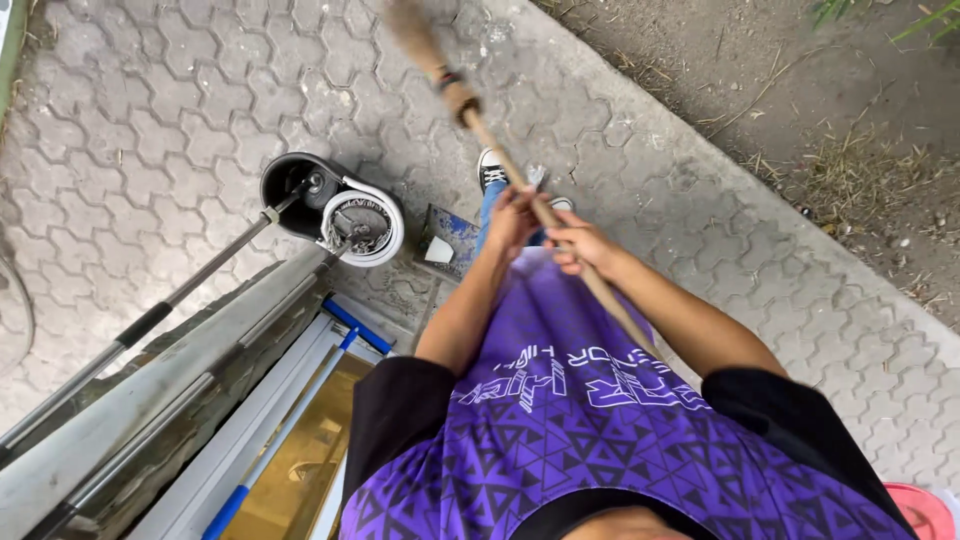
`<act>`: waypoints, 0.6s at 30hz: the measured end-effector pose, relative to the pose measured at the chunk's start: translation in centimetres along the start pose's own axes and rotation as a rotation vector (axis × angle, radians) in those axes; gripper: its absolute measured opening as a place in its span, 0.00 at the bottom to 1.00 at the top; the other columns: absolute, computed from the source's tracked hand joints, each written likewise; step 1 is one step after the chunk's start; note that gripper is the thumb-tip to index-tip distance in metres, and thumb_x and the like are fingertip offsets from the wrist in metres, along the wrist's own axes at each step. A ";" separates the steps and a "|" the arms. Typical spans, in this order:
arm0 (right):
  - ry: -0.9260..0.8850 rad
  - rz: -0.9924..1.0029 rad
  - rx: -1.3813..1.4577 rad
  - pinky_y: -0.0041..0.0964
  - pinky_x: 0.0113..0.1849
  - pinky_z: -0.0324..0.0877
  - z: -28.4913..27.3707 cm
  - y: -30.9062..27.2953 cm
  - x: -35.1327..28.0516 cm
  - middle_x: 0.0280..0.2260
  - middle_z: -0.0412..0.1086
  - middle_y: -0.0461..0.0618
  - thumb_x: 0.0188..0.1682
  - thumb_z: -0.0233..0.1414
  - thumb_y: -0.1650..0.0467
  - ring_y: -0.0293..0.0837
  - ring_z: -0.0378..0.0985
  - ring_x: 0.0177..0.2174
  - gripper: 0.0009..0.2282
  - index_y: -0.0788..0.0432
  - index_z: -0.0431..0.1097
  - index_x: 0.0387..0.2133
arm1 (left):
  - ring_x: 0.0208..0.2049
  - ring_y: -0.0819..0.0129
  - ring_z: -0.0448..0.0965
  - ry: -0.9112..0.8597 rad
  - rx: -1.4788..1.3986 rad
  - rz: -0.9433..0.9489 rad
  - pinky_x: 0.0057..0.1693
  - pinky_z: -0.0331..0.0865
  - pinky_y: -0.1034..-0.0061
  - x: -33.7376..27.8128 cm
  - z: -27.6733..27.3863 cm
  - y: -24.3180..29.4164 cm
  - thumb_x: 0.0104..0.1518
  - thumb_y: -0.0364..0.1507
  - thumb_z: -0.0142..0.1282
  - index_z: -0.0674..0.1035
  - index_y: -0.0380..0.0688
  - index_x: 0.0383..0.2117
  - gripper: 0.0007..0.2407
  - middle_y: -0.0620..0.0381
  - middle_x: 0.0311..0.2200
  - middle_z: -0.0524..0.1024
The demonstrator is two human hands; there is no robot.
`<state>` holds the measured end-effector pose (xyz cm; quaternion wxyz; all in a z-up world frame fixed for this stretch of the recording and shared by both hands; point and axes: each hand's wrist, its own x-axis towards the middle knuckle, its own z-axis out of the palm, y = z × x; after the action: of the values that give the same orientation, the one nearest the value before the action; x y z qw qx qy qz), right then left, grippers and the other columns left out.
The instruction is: Sweeping a tiled outdoor walkway using a broom.
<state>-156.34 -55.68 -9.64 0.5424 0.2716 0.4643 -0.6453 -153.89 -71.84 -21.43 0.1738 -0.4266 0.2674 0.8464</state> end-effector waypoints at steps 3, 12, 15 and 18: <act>-0.082 0.132 0.097 0.25 0.10 0.56 0.3 4.7 5.2 0.27 0.64 0.48 0.56 0.50 0.70 0.34 0.61 0.15 0.21 0.48 0.54 0.62 | 0.32 0.53 0.84 0.270 0.126 0.023 0.44 0.78 0.52 -0.4 -6.6 0.9 0.59 0.30 0.63 0.68 0.50 0.54 0.20 0.48 0.34 0.83; 0.160 -0.046 0.454 0.22 0.11 0.57 -13.0 7.5 -5.5 0.25 0.66 0.49 0.53 0.54 0.69 0.34 0.63 0.14 0.10 0.43 0.73 0.46 | 0.23 0.47 0.80 -0.028 0.437 -0.161 0.33 0.79 0.48 8.9 1.8 -17.0 0.53 0.29 0.65 0.74 0.34 0.47 0.18 0.41 0.24 0.74; 0.139 -0.123 0.434 0.22 0.11 0.53 -15.2 6.4 -7.3 0.27 0.59 0.47 0.57 0.50 0.65 0.34 0.59 0.15 0.06 0.34 0.68 0.44 | 0.21 0.60 0.80 -0.064 0.413 -0.173 0.33 0.82 0.59 4.4 10.8 -13.9 0.57 0.30 0.62 0.56 0.32 0.66 0.33 0.43 0.28 0.77; 0.117 -0.156 0.316 0.23 0.12 0.55 -13.6 4.6 -8.3 0.29 0.59 0.49 0.58 0.49 0.65 0.35 0.60 0.16 0.11 0.35 0.60 0.51 | 0.22 0.63 0.80 -0.059 0.454 -0.090 0.29 0.82 0.65 4.0 11.6 -12.1 0.56 0.31 0.64 0.56 0.31 0.66 0.35 0.44 0.28 0.79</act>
<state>-151.83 -39.77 -9.70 0.4134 0.3538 0.4076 -0.7333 -157.18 -54.98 -22.64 0.3105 -0.3630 0.4262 0.7682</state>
